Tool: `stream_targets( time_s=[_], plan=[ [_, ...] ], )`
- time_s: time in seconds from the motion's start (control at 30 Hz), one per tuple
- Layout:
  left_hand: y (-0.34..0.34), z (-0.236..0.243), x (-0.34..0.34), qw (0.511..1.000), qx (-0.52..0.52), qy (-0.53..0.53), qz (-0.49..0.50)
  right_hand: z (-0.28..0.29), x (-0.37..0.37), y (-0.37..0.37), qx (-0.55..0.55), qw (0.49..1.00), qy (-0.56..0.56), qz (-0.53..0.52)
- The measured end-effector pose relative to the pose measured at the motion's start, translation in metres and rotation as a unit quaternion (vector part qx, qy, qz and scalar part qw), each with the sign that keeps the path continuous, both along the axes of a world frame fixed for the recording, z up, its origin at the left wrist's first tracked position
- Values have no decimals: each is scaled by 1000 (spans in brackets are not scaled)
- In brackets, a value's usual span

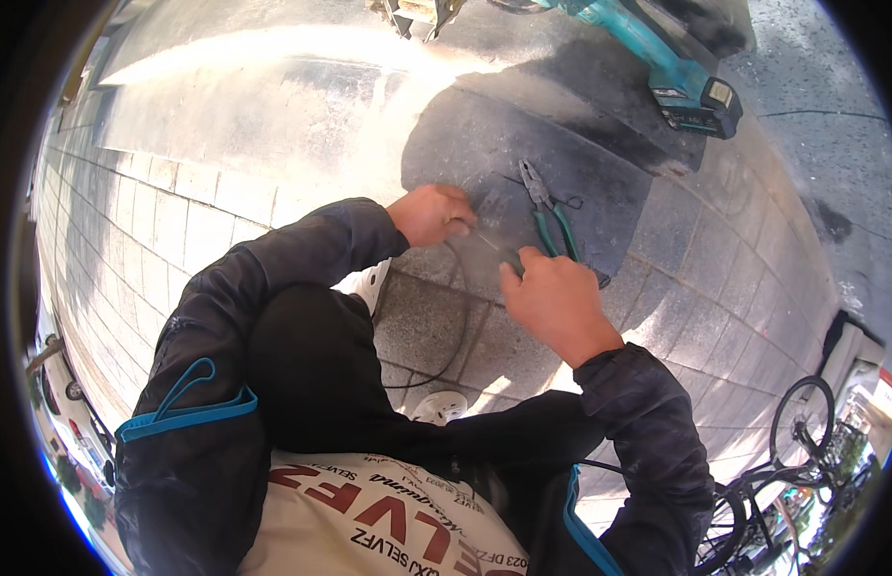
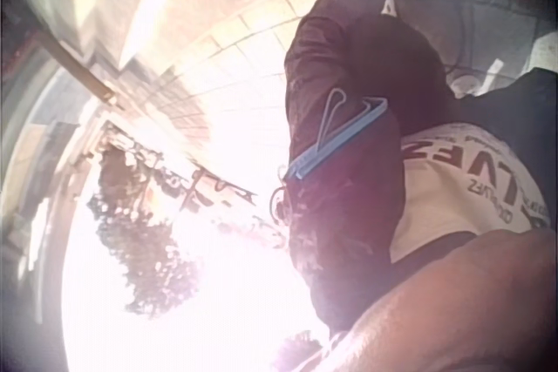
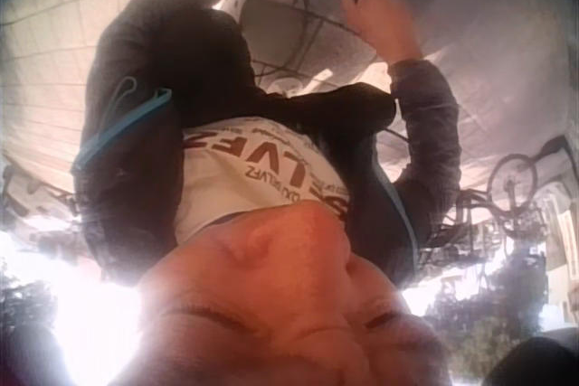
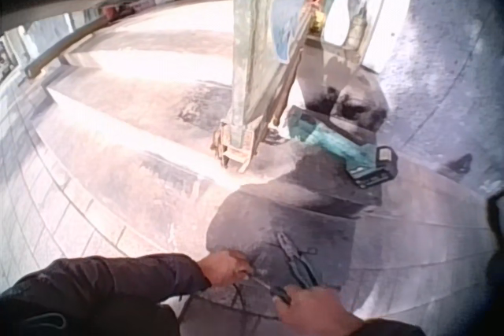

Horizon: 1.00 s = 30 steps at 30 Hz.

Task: The person works on a bicycle cable and housing on a tiled floor. They use pliers and a screwdriver to strip and adjust the cable, then use a rotary tool to grind the cable end. The person handles small metal ferrules and assembles the cable end.

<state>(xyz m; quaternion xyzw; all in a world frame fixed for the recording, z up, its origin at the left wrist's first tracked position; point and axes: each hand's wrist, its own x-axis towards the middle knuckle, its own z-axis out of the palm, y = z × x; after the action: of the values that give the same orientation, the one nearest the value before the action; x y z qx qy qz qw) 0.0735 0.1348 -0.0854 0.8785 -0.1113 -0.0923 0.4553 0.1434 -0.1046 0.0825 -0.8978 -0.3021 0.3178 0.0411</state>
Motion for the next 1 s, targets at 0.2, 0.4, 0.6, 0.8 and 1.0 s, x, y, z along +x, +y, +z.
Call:
stream_targets(
  time_s=[0.2, 0.4, 0.6, 0.8, 1.0],
  plan=[
    [-2, 6, 1, 1000, 21, 22, -5, 6, 2, 5, 21, 986, 109, -126],
    [-4, -4, 3, 1000, 8, 7, -24, 4, 1, 0, 14, 955, 177, -236],
    [5, 1, 10, 997, 39, 13, -60, -21, -11, -13, 51, 965, 123, -225],
    [2, -4, -6, 1000, -3, -22, -10, -8, 0, 9, 118, 982, 30, -147],
    [6, 13, -15, 999, -30, -14, 34, -25, 4, -8, 208, 959, 48, -189]
  ],
)
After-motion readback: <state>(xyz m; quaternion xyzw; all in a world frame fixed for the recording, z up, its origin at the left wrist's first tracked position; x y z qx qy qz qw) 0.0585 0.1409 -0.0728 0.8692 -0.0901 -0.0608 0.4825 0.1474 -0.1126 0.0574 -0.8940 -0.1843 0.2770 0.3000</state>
